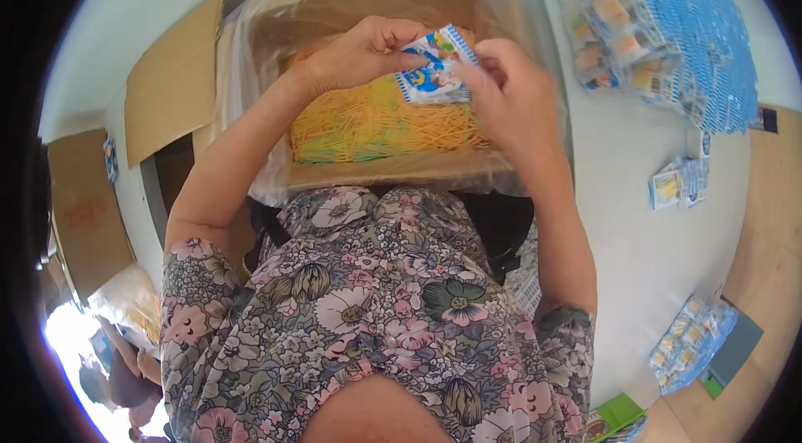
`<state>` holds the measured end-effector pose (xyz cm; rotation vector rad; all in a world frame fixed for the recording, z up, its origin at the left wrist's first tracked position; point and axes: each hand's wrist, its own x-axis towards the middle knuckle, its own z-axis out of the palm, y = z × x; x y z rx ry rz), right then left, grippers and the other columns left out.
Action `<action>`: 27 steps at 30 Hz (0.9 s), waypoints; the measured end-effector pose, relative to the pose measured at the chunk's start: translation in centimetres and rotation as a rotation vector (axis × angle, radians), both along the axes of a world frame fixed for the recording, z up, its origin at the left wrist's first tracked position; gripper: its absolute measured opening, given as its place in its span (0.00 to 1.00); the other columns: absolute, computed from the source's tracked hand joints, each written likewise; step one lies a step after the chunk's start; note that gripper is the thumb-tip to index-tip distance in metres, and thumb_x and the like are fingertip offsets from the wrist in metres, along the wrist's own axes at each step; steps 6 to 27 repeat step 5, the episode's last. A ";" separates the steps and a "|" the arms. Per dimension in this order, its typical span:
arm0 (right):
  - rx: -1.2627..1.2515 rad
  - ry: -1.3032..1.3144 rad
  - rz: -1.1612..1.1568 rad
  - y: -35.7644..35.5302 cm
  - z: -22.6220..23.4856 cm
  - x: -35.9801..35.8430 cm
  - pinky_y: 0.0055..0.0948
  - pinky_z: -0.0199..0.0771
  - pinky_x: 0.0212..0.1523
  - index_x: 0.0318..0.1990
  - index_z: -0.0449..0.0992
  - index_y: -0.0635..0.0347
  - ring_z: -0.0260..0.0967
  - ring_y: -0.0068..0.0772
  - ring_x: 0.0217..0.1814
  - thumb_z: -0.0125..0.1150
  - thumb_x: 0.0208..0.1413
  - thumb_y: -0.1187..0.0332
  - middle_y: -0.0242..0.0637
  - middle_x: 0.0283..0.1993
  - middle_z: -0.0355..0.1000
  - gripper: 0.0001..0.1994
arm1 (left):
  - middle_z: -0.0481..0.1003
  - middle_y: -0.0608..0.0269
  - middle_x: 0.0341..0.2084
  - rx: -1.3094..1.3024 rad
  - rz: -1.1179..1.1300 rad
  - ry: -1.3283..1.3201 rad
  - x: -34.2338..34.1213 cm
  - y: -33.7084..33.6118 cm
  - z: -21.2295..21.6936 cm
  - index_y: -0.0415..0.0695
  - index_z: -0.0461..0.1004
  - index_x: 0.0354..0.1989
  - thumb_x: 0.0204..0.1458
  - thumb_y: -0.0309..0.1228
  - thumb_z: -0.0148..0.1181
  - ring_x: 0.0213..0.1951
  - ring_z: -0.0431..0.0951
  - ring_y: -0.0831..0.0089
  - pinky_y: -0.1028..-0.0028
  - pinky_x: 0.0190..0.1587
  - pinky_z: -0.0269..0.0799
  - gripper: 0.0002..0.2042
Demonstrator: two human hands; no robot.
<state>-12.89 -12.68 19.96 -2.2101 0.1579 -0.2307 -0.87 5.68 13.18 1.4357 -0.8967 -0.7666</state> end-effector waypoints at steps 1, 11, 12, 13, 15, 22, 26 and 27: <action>0.051 0.036 0.079 0.8 -0.5 1.5 0.17 0.62 0.22 0.37 0.74 0.63 0.61 0.15 0.21 0.61 0.52 0.68 0.29 0.22 0.70 0.09 | 0.76 0.70 0.33 0.039 0.045 0.017 -0.1 1.0 0.3 0.38 0.73 0.44 0.54 0.24 0.55 0.36 0.72 0.85 0.81 0.42 0.69 0.10; 0.379 0.249 0.280 4.7 -2.2 6.1 0.18 0.61 0.19 0.34 0.75 0.59 0.62 0.16 0.19 0.59 0.54 0.66 0.28 0.19 0.68 0.07 | 0.76 0.66 0.36 0.208 0.314 0.013 0.2 7.3 1.5 0.42 0.73 0.48 0.54 0.27 0.56 0.37 0.72 0.83 0.81 0.44 0.69 0.13; 0.379 0.249 0.280 4.7 -2.2 6.1 0.18 0.61 0.19 0.34 0.75 0.59 0.62 0.16 0.19 0.59 0.54 0.66 0.28 0.19 0.68 0.07 | 0.76 0.66 0.36 0.208 0.314 0.013 0.2 7.3 1.5 0.42 0.73 0.48 0.54 0.27 0.56 0.37 0.72 0.83 0.81 0.44 0.69 0.13; 0.379 0.249 0.280 4.7 -2.2 6.1 0.18 0.61 0.19 0.34 0.75 0.59 0.62 0.16 0.19 0.59 0.54 0.66 0.28 0.19 0.68 0.07 | 0.76 0.66 0.36 0.208 0.314 0.013 0.2 7.3 1.5 0.42 0.73 0.48 0.54 0.27 0.56 0.37 0.72 0.83 0.81 0.44 0.69 0.13; 0.379 0.249 0.280 4.7 -2.2 6.1 0.18 0.61 0.19 0.34 0.75 0.59 0.62 0.16 0.19 0.59 0.54 0.66 0.28 0.19 0.68 0.07 | 0.76 0.66 0.36 0.208 0.314 0.013 0.2 7.3 1.5 0.42 0.73 0.48 0.54 0.27 0.56 0.37 0.72 0.83 0.81 0.44 0.69 0.13; 0.379 0.249 0.280 4.7 -2.2 6.1 0.18 0.61 0.19 0.34 0.75 0.59 0.62 0.16 0.19 0.59 0.54 0.66 0.28 0.19 0.68 0.07 | 0.76 0.66 0.36 0.208 0.314 0.013 0.2 7.3 1.5 0.42 0.73 0.48 0.54 0.27 0.56 0.37 0.72 0.83 0.81 0.44 0.69 0.13; 0.379 0.249 0.280 4.7 -2.2 6.1 0.18 0.61 0.19 0.34 0.75 0.59 0.62 0.16 0.19 0.59 0.54 0.66 0.28 0.19 0.68 0.07 | 0.76 0.66 0.36 0.208 0.314 0.013 0.2 7.3 1.5 0.42 0.73 0.48 0.54 0.27 0.56 0.37 0.72 0.83 0.81 0.44 0.69 0.13; 0.379 0.249 0.280 4.7 -2.2 6.1 0.18 0.61 0.19 0.34 0.75 0.59 0.62 0.16 0.19 0.59 0.54 0.66 0.28 0.19 0.68 0.07 | 0.76 0.66 0.36 0.208 0.314 0.013 0.2 7.3 1.5 0.42 0.73 0.48 0.54 0.27 0.56 0.37 0.72 0.83 0.81 0.44 0.69 0.13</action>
